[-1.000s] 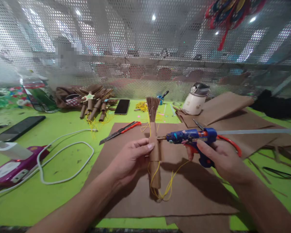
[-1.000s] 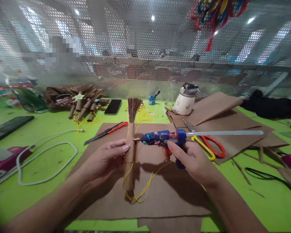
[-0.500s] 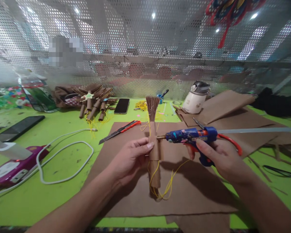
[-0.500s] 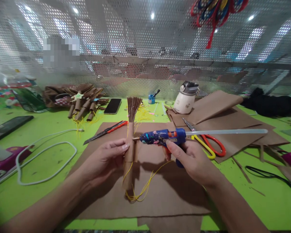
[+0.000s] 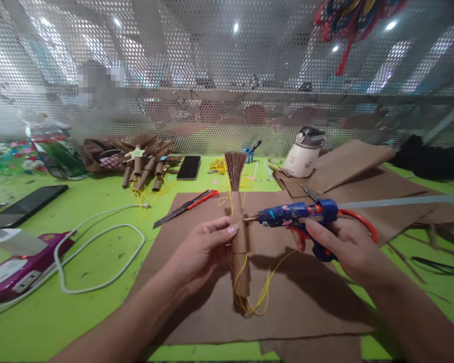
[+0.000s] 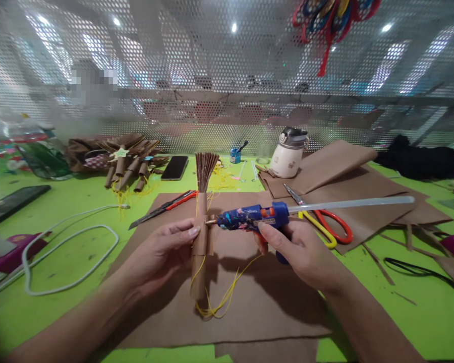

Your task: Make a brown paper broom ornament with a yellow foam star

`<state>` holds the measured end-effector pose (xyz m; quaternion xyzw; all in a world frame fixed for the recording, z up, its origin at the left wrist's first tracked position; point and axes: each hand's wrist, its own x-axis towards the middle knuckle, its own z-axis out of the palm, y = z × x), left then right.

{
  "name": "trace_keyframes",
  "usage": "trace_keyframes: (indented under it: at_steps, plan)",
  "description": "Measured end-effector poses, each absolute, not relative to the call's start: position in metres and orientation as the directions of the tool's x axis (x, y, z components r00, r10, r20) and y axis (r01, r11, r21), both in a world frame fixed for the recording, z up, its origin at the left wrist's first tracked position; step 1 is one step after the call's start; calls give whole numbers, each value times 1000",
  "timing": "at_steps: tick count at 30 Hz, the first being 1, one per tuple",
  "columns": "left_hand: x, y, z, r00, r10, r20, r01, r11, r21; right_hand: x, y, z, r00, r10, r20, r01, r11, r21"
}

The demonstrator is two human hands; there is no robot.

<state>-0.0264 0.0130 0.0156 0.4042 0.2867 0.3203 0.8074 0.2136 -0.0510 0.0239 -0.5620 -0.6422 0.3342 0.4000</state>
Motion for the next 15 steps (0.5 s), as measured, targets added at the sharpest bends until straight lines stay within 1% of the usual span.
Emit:
trace_keyframes:
  at_steps: [5, 10, 15]
  plan:
    - [-26, 12, 16, 635, 745, -203, -286, 471, 834, 213, -50, 24, -52, 988, 148, 465, 155, -872]
    - [-26, 13, 15, 636, 744, -205, -299, 482, 824, 212, -50, 23, 0, 991, 133, 458, 119, -881]
    - [-26, 14, 14, 635, 746, -201, -295, 475, 829, 212, -52, 25, 3, 991, 133, 463, 116, -878]
